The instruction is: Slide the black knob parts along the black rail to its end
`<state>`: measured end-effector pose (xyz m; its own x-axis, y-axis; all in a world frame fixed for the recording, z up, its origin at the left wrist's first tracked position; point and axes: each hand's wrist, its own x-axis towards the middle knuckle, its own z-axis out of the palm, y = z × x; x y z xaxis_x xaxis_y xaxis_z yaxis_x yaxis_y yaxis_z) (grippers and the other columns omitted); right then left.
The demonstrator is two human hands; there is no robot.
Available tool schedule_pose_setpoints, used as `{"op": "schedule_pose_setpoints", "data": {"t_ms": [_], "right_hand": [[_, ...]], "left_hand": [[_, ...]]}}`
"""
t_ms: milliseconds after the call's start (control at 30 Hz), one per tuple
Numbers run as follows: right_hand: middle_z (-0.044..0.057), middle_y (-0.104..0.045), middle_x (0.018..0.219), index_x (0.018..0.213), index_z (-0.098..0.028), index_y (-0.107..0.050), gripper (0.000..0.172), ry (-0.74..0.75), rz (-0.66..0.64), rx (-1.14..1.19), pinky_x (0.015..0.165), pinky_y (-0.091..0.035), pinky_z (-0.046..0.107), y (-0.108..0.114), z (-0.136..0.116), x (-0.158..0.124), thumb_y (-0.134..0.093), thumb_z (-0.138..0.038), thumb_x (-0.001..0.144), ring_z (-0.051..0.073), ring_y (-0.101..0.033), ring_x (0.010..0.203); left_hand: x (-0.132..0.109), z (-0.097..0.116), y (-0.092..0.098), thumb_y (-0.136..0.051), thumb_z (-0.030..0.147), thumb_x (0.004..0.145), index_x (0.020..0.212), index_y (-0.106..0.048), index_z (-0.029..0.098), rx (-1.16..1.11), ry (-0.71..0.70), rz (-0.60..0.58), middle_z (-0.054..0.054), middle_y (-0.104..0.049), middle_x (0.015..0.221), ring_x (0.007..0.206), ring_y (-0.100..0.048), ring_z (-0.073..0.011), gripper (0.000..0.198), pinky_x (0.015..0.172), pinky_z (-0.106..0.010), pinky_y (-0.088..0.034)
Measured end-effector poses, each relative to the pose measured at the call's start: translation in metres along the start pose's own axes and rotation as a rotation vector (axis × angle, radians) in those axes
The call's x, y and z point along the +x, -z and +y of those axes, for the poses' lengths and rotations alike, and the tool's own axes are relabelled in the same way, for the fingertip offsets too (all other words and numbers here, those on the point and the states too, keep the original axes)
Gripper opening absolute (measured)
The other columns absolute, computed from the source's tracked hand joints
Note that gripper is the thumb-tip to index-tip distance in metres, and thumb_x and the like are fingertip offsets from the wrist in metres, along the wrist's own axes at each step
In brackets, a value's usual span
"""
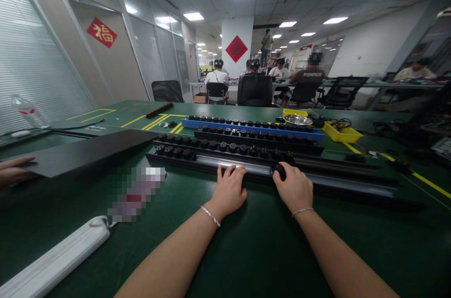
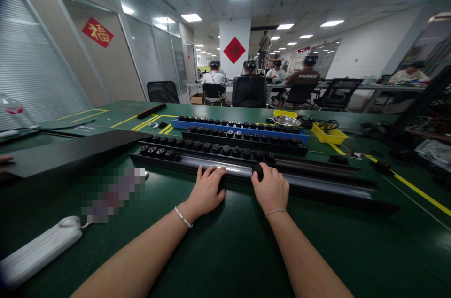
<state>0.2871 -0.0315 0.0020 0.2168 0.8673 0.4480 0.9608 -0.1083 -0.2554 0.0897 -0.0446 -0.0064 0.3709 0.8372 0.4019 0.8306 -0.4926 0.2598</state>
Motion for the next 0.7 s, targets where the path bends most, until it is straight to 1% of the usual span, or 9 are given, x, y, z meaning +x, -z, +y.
{"op": "schedule_pose_setpoints", "data": {"t_ms": [233, 333, 500, 700], "right_hand": [[0.011, -0.058, 0.111, 0.109, -0.02, -0.062, 0.036, -0.023, 0.112, -0.006, 0.086, -0.035, 0.041, -0.005, 0.005, -0.002, -0.044, -0.036, 0.082, 0.027, -0.049, 0.103], [0.012, -0.057, 0.111, 0.107, -0.021, -0.063, 0.036, -0.019, 0.138, -0.01, 0.09, -0.032, 0.044, -0.008, 0.008, -0.001, -0.046, -0.038, 0.081, 0.028, -0.046, 0.106], [0.01, -0.057, 0.11, 0.106, -0.022, -0.062, 0.038, -0.055, 0.126, 0.0, 0.094, -0.029, 0.046, -0.01, 0.011, 0.001, -0.046, -0.044, 0.08, 0.026, -0.047, 0.106], [0.009, -0.059, 0.111, 0.107, -0.021, -0.06, 0.037, -0.085, 0.076, 0.027, 0.098, -0.026, 0.048, -0.007, 0.01, 0.0, -0.043, -0.042, 0.081, 0.026, -0.047, 0.107]], "left_hand": [[0.0, -0.001, -0.001, -0.053, 0.021, 0.075, 0.127, -0.039, 0.023, 0.001, -0.008, 0.007, -0.005, -0.05, 0.132, 0.128, -0.032, -0.0239, 0.053, 0.111, -0.059, -0.007], [0.001, -0.001, -0.001, -0.053, 0.021, 0.075, 0.127, -0.038, 0.023, 0.005, -0.009, 0.003, -0.005, -0.05, 0.133, 0.128, -0.032, -0.0242, 0.054, 0.11, -0.059, -0.007], [0.001, -0.002, -0.002, -0.052, 0.022, 0.077, 0.128, -0.039, 0.023, 0.007, -0.014, -0.001, -0.005, -0.05, 0.133, 0.128, -0.033, -0.0242, 0.053, 0.111, -0.059, -0.006], [0.0, -0.002, -0.002, -0.052, 0.021, 0.076, 0.127, -0.039, 0.023, 0.01, -0.014, -0.001, -0.004, -0.05, 0.134, 0.128, -0.032, -0.0239, 0.053, 0.11, -0.059, -0.007]]}}
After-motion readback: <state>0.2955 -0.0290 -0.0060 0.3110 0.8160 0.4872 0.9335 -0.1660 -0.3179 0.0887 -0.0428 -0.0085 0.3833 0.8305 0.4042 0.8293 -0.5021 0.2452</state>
